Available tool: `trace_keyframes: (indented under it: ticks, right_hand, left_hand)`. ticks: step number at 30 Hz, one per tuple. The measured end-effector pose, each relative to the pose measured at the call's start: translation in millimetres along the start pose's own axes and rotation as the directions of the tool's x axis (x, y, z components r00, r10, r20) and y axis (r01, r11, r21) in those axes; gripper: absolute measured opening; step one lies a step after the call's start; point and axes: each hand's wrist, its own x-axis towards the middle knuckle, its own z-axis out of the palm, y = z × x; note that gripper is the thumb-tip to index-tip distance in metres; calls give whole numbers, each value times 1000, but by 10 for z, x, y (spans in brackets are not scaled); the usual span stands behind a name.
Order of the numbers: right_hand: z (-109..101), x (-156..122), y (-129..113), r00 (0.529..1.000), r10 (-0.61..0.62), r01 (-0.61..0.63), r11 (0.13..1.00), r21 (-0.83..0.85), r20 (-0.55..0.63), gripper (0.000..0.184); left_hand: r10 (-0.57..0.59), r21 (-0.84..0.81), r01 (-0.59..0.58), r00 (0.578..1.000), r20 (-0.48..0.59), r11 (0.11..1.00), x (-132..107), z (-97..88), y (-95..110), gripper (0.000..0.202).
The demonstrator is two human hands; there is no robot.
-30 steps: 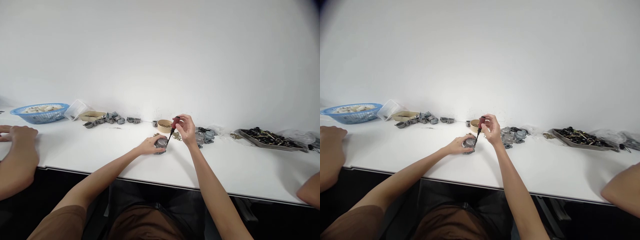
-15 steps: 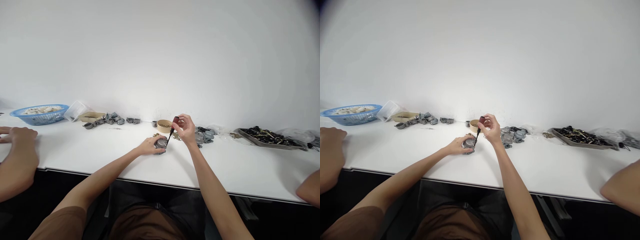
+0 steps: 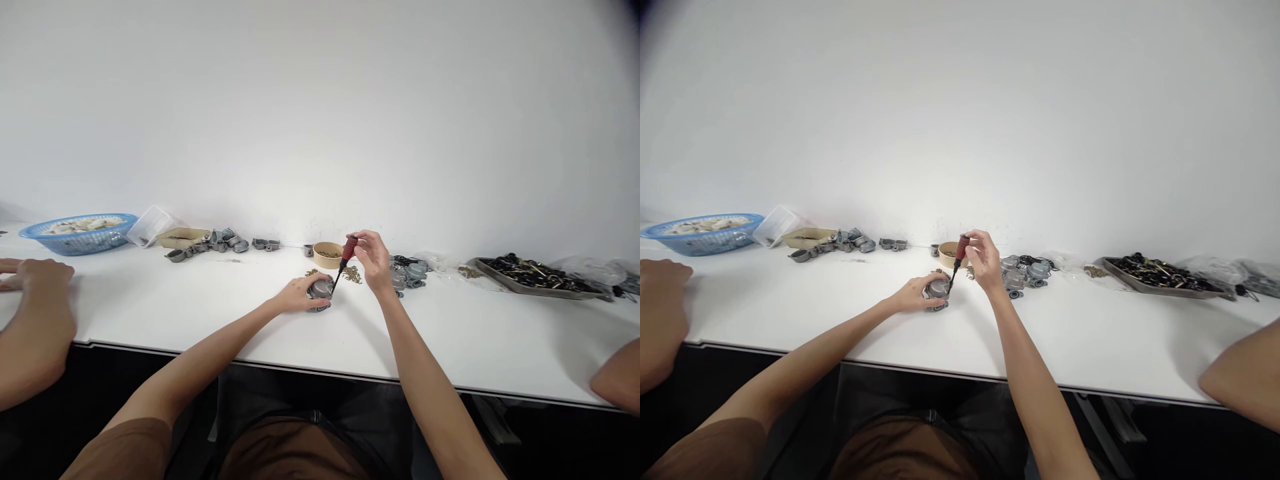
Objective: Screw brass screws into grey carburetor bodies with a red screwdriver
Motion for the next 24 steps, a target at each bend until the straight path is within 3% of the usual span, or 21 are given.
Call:
trace_keyframes:
  ticks: [3, 8, 13, 19, 24]
  right_hand:
    - [-1, 3, -8, 999, 23, -25, 998, 54, 33, 28]
    - [6, -1, -34, 1000, -17, 17, 998, -63, 0, 27]
    - [4, -12, -32, 999, -5, 5, 1000, -3, 42, 31]
    - [0, -14, -18, 998, -68, 66, 994, -89, -19, 30]
    - [4, -14, -31, 1000, -21, 21, 997, -73, -5, 33]
  left_hand:
    - [-8, 0, 8, 1000, 2, 1000, 1, -1, -1, 64]
    - [4, 4, -4, 1000, 4, 1000, 1, -5, 9, 63]
    - [-12, 3, 12, 1000, 1, 1000, -4, -7, 27, 65]
    - [-17, 6, 17, 1000, 2, 1000, 1, -6, 19, 63]
    - [-34, -9, 34, 999, -1, 999, 5, -2, -12, 63]
